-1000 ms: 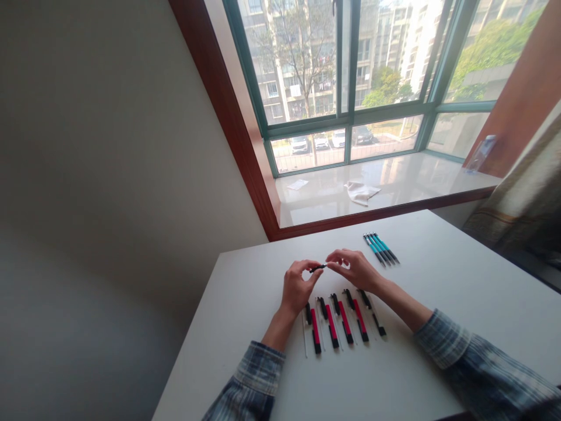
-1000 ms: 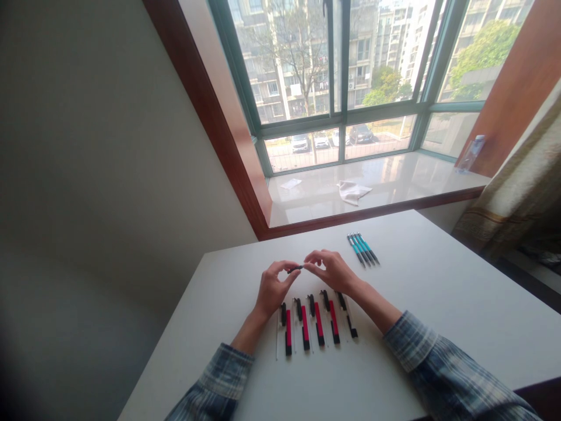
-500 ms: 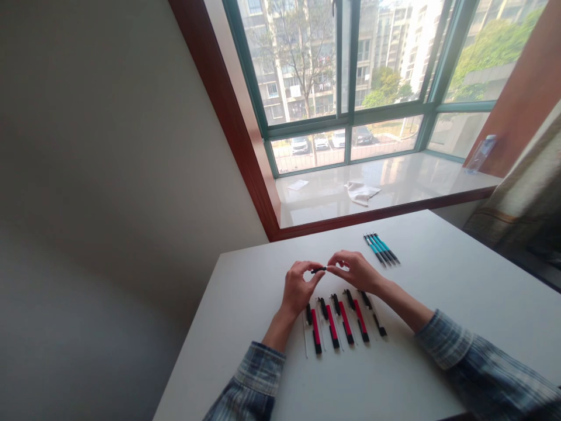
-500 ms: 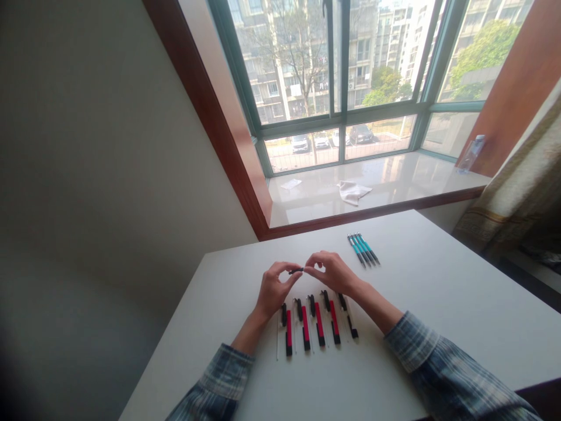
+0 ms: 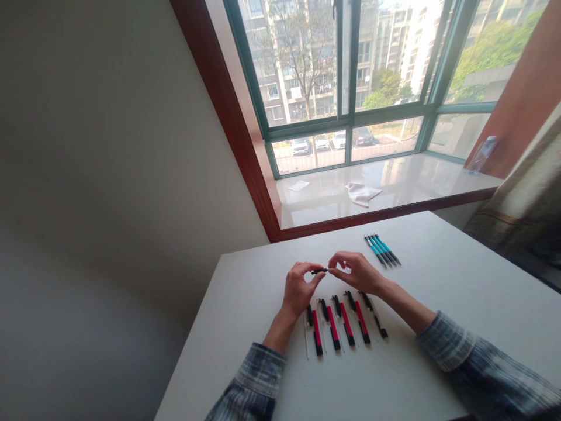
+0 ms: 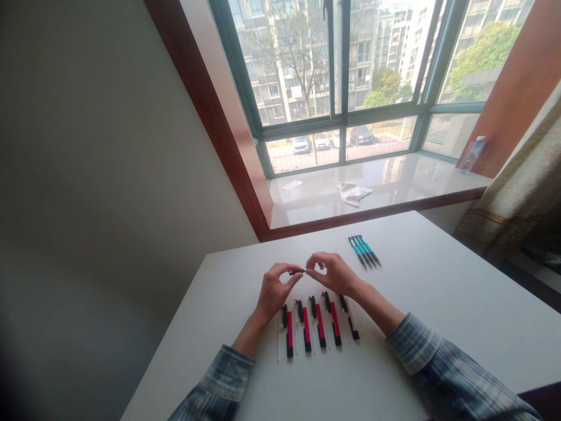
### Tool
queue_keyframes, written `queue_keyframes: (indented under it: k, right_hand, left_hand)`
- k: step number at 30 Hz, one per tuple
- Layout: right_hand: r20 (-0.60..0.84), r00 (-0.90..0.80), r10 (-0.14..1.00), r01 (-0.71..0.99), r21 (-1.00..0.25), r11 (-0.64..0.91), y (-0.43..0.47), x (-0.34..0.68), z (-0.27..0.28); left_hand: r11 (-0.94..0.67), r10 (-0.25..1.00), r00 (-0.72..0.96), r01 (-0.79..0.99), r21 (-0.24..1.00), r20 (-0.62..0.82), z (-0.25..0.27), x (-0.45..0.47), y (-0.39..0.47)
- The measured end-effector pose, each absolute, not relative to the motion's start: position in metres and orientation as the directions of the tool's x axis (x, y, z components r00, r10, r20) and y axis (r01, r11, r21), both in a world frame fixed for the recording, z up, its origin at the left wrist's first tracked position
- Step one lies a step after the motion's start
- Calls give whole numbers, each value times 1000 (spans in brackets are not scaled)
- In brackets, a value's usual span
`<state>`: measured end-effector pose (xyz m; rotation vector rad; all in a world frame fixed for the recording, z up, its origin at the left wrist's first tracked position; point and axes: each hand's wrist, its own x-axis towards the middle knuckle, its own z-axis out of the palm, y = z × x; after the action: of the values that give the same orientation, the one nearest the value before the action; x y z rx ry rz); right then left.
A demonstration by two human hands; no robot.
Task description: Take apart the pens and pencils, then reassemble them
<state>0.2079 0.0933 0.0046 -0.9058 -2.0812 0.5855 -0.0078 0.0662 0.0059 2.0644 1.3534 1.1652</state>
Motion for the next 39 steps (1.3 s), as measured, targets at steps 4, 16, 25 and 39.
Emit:
queue_keyframes:
  k: [4,16,25,39]
  right_hand:
    - [456,-437,775,435,-648,626,94,207,3]
    - [451,-458,766,448,-628,637,92,204,0]
    - [440,-461,771,438,-643,629,86,198,3]
    - [193,-509,839,535,-692,484,115,264,10]
  left_hand:
    - [-448,888,189,563,694,419,6,-9,66]
    - [-352,935,119,401,846,333,7,-9,70]
    - [-317,947,156,315,895,281,3,-3,72]
    - [-207,978,64,233,950,197,-3,-7,74]
